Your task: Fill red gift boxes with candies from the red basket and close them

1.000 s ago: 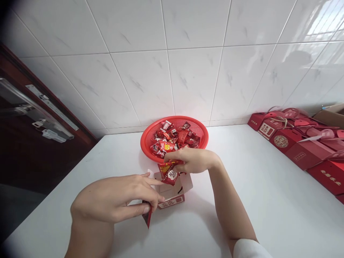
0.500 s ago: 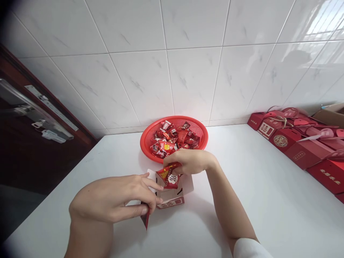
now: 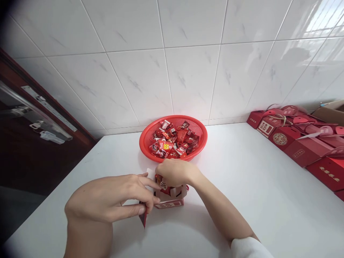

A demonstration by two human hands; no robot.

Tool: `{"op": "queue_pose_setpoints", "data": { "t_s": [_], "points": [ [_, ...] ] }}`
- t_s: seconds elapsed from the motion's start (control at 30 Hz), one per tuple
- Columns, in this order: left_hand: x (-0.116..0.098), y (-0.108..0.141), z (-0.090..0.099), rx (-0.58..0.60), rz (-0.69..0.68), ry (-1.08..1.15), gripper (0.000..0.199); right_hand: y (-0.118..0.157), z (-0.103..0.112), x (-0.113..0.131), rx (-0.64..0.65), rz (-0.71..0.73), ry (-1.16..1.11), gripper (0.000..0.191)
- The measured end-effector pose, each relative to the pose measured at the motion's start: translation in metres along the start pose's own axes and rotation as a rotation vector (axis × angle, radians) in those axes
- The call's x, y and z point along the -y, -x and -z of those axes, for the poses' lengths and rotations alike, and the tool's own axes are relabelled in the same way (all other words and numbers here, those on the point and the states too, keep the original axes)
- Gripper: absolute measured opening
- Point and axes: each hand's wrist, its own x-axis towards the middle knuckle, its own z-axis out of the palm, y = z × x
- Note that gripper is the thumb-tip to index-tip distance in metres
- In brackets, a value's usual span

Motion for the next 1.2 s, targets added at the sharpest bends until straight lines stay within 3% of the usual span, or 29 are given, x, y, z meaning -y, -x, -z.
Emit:
{"op": "queue_pose_setpoints", "data": {
  "t_s": [0.27, 0.43, 0.63, 0.8, 0.97, 1.2],
  "points": [
    [-0.003, 0.001, 0.001, 0.014, 0.018, -0.019, 0.020, -0.007, -0.001, 0.003, 0.134, -0.018, 0.061, 0.028],
    [-0.004, 0.000, 0.002, 0.006, 0.012, -0.018, 0.021, -0.009, -0.005, 0.002, 0.083, -0.043, 0.072, 0.026],
    [-0.003, -0.001, 0.005, 0.009, 0.034, -0.020, 0.018, -0.002, -0.003, 0.010, -0.129, -0.080, 0.115, 0.020],
    [-0.004, -0.002, 0.006, 0.012, 0.039, -0.010, 0.018, -0.009, -0.010, 0.015, -0.087, -0.092, 0.150, 0.020],
    [-0.004, 0.000, 0.005, 0.002, 0.038, -0.005, 0.018, -0.017, -0.013, 0.004, 0.050, 0.073, 0.135, 0.021],
    [-0.003, 0.001, 0.005, -0.001, 0.065, -0.035, 0.018, -0.001, 0.003, 0.007, -0.100, -0.116, 0.113, 0.034]
  ]
}}
